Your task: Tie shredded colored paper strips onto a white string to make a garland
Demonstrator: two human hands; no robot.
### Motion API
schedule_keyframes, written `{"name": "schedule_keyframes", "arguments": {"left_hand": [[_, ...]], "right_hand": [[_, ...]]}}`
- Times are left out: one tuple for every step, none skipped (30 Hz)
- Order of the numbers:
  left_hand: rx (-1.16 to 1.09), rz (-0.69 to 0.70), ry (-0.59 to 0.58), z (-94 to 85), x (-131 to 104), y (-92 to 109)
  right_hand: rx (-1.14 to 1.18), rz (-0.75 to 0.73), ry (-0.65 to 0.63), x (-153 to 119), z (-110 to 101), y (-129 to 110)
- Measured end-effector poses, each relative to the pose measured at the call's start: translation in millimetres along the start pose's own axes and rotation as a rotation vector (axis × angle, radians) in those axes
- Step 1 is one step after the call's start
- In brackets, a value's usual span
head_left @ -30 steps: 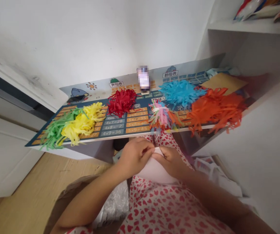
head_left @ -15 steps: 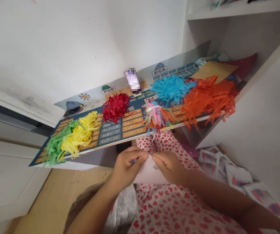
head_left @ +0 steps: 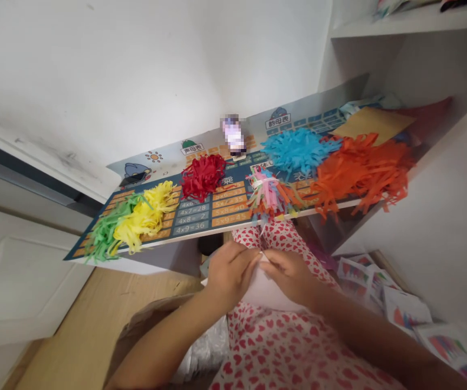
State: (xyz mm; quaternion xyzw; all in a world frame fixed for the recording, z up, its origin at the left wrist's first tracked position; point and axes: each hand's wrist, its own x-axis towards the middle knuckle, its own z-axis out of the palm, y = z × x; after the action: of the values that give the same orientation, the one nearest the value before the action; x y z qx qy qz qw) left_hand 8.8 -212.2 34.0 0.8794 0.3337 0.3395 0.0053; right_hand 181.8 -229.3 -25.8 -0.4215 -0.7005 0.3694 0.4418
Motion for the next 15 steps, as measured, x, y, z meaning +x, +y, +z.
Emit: {"name": "schedule_keyframes", "arguments": {"left_hand": [[-0.008, -0.014, -0.044, -2.1, 0, -4], [-0.016, -0.048, -0.095, -5.3, -1, -9], [-0.025, -0.106, -0.138, -9.0, -2, -14], [-0.031, -0.193, -0.152, -12.6, -4, -20], [-0.047, -0.308, -0.127, -15.4, -7, -24], [-0.092, -0.439, -0.062, -16.7, -10, -28], [-0.178, -0.57, 0.014, -16.2, -13, -32], [-0.301, -0.685, 0.086, -14.0, -16, -34], [-0.443, -0.778, 0.143, -10.4, -19, -35], [-0.585, -0.842, 0.181, -6.0, -22, -36], [-0.705, -0.88, 0.196, -1.4, -24, -37], [-0.786, -0.898, 0.202, 2.8, -25, -36], [-0.828, -0.907, 0.203, 6.2, -26, -36], [-0.846, -0.912, 0.203, 8.9, -27, -35], [-0.846, -0.911, 0.199, 10.9, -27, -33]], "right_hand": [[0.001, 0.023, 0.013, 1, -3, 1], [0.001, 0.048, 0.049, 3, -6, 4], [0.004, 0.077, 0.101, 4, -9, 6], [0.013, 0.109, 0.162, 5, -13, 9], [0.031, 0.139, 0.226, 6, -17, 12], [0.061, 0.166, 0.284, 6, -20, 15], [0.107, 0.187, 0.333, 7, -22, 18], [0.165, 0.204, 0.375, 7, -24, 20], [0.226, 0.218, 0.405, 6, -25, 23], [0.285, 0.229, 0.428, 6, -25, 25], [0.34, 0.239, 0.445, 6, -25, 26], [0.386, 0.248, 0.454, 6, -24, 28], [0.428, 0.258, 0.453, 7, -24, 29], [0.468, 0.265, 0.448, 7, -24, 31], [0.51, 0.267, 0.445, 8, -24, 32]]}}
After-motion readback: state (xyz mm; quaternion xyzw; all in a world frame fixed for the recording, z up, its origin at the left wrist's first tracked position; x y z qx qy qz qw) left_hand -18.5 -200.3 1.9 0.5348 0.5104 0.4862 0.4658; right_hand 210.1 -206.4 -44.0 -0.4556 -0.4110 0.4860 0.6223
